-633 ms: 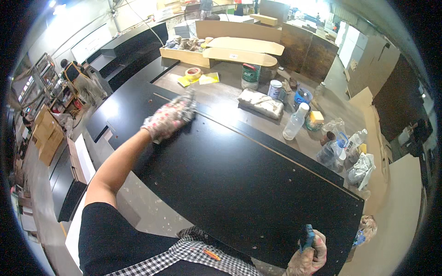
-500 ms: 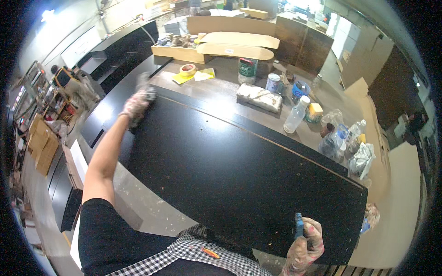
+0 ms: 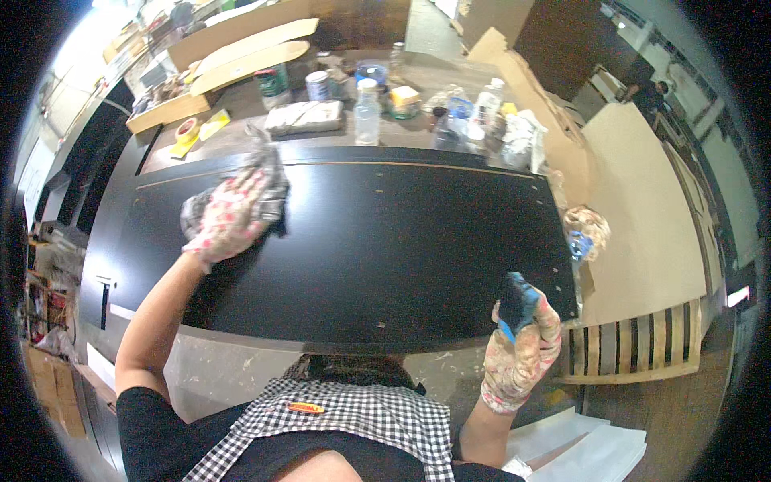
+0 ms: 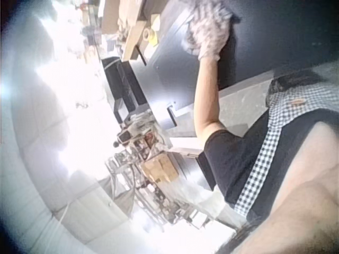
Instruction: The person wipes and scrubs a black curved furniture panel using a cloth and a small blue scrubbing block. They flip the panel to clean both sides, repeatedly wipe the surface, and stack the cleaned panel with others. The person also pours liquid from a bottle into a container.
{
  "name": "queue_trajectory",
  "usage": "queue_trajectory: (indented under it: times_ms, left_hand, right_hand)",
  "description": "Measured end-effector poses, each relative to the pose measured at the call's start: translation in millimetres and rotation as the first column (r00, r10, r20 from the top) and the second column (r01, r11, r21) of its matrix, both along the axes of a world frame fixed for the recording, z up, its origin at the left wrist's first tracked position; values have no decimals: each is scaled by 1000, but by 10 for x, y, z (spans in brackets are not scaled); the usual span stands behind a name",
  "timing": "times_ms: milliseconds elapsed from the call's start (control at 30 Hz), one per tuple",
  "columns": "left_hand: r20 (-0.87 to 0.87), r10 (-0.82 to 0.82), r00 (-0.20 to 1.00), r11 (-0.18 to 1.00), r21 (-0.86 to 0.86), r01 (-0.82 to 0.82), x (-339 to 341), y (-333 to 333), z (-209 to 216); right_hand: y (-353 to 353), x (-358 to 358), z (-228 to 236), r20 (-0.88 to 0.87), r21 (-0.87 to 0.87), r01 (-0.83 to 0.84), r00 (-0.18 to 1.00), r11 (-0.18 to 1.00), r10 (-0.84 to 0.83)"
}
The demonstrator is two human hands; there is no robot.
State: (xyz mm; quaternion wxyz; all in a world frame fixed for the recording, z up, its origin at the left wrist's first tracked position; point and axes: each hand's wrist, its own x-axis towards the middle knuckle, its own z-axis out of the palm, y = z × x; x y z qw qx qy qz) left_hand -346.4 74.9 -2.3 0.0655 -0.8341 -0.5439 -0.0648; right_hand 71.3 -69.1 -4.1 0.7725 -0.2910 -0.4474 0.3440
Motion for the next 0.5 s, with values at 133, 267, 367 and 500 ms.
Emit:
queue_trajectory:
  times_ms: [133,267,367,500]
  left_hand:
    - [13,-263,965,964,-24,264,1676,513,-4]
    - [140,-503,853,856,-58,514,3429,736,16]
    - [225,-686,692,726,143,673,4339,272,-74]
    - [278,-844,459,505,122,855,4357,-256,-202]
  right_hand:
    - [-408,685,-83,-175,-58,64,982,996,-74]
    - [-810,1276,-282,-341,-132,103,929,986,-143]
    - [-940,1561,-438,-451,-100,15,891,995,-59]
    - [-855,1687,-535,-487,-51,-148,867,988,105]
